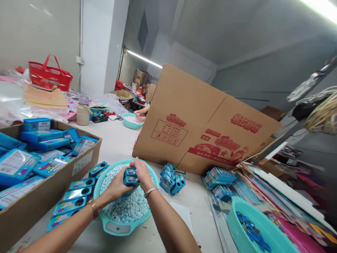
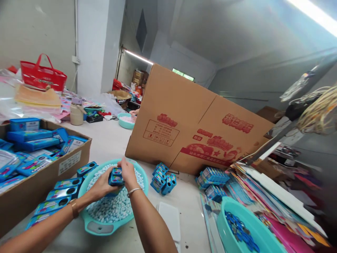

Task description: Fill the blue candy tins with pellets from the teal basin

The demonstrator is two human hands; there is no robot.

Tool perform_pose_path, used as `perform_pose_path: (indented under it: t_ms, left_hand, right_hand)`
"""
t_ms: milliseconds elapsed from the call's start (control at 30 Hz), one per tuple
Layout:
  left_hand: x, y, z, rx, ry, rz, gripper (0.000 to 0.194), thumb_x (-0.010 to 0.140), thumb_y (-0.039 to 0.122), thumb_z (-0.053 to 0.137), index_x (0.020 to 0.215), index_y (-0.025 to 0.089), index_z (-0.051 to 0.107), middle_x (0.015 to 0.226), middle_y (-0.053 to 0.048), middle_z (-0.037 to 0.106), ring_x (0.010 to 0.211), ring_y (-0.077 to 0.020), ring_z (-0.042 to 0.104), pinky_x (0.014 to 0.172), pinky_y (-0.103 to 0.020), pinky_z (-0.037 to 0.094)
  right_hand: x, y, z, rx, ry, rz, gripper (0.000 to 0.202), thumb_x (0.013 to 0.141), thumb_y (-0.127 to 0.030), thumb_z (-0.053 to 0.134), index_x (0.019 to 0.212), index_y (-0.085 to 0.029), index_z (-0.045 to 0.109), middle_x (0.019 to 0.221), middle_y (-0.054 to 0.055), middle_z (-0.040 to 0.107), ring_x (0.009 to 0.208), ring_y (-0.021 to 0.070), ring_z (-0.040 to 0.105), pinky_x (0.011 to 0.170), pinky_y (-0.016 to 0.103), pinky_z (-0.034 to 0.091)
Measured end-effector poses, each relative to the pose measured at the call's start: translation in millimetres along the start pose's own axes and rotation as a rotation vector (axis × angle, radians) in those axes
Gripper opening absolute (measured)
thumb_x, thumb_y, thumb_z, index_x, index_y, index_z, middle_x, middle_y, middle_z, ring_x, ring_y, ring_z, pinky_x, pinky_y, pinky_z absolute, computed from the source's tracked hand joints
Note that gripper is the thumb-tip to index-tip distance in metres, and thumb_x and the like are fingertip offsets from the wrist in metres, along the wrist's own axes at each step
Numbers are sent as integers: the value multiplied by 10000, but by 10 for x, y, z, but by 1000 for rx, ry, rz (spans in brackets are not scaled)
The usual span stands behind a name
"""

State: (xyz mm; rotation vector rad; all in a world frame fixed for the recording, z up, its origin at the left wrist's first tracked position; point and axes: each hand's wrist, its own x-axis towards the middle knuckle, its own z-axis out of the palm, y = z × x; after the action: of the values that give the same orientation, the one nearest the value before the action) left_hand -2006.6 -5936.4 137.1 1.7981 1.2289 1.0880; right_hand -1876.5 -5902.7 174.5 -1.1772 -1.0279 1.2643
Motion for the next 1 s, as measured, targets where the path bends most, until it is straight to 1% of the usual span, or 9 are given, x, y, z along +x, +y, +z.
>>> perform_pose_path:
  t_ms: [133, 267, 367, 433, 533, 600, 733, 867, 1000]
  left_hand:
    - [-42, -75, 17, -143, -27, -63, 721, 642, 278, 809, 1277, 183, 480, 1161, -81, 692, 1052, -289, 671, 946, -417, 532]
    - [-176, -134, -77, -306, -19, -158, 840, 576, 291, 855, 1307, 180, 455, 1240, -111, 676, 1166, -318, 643, 1043, -434, 501]
    - [-315, -169, -214, -314, -8, -187, 951, 572, 308, 877, 1390, 189, 408, 1334, -144, 635, 1249, -344, 604, 1118, -477, 453]
    - [-400, -177, -297, -296, -34, -155, 940, 599, 301, 881, 1406, 196, 411, 1389, -158, 598, 1289, -350, 579, 1145, -480, 432]
    - [-495, -173, -372, -282, -78, -86, 873, 642, 284, 885, 1398, 241, 451, 1469, -136, 541, 1355, -348, 532, 1182, -461, 406]
    - [-543, -175, -396, -304, -85, -83, 854, 664, 290, 883, 1405, 269, 459, 1481, -119, 532, 1377, -354, 514, 1194, -468, 399]
    - [-634, -203, -431, -364, -101, -111, 901, 648, 294, 894, 1436, 294, 456, 1495, -112, 531, 1412, -381, 477, 1216, -516, 366]
    - [-676, -152, -463, -412, -141, -99, 905, 615, 262, 898, 1426, 295, 499, 1474, -90, 562, 1391, -387, 497, 1189, -499, 410]
    - [-568, 15, -492, -329, -137, -251, 936, 574, 230, 872, 1429, 277, 494, 1340, -78, 647, 1241, -358, 612, 1059, -435, 522]
  right_hand:
    - [-53, -17, -55, 83, -18, 37, 631, 878, -741, 552, 931, -145, 752, 939, 119, 761, 970, 241, 691, 929, 351, 491]
    - [-13, 141, -318, 66, -93, 82, 631, 910, -729, 476, 1069, -175, 733, 1018, 104, 756, 999, 241, 686, 949, 385, 488]
    - [-34, 444, -610, -366, -96, -85, 451, 894, -556, 602, 1108, -181, 734, 1173, 122, 722, 1144, 278, 628, 1064, 437, 420]
    - [-118, 662, -738, -690, -195, -195, 450, 872, -447, 655, 1227, -177, 710, 1339, 162, 645, 1290, 323, 534, 1140, 485, 340]
    - [-317, 859, -741, -1012, -337, -225, 606, 884, -399, 644, 1461, -237, 554, 1528, 187, 472, 1413, 384, 388, 1138, 570, 308]
    - [-438, 884, -654, -1151, -346, -222, 641, 887, -382, 632, 1503, -274, 494, 1536, 184, 440, 1381, 401, 393, 1079, 580, 356]
    - [-525, 827, -505, -1254, -339, -252, 407, 936, -358, 536, 1317, -254, 634, 1259, 149, 575, 1082, 310, 545, 872, 408, 450]
    - [-445, 830, -512, -1151, -337, -191, 269, 919, -291, 509, 1090, -244, 711, 1028, 74, 582, 752, 189, 530, 672, 299, 380]
    - [-291, 860, -575, -745, -219, -148, 217, 898, -299, 526, 918, -216, 726, 917, 48, 637, 858, 201, 574, 775, 304, 413]
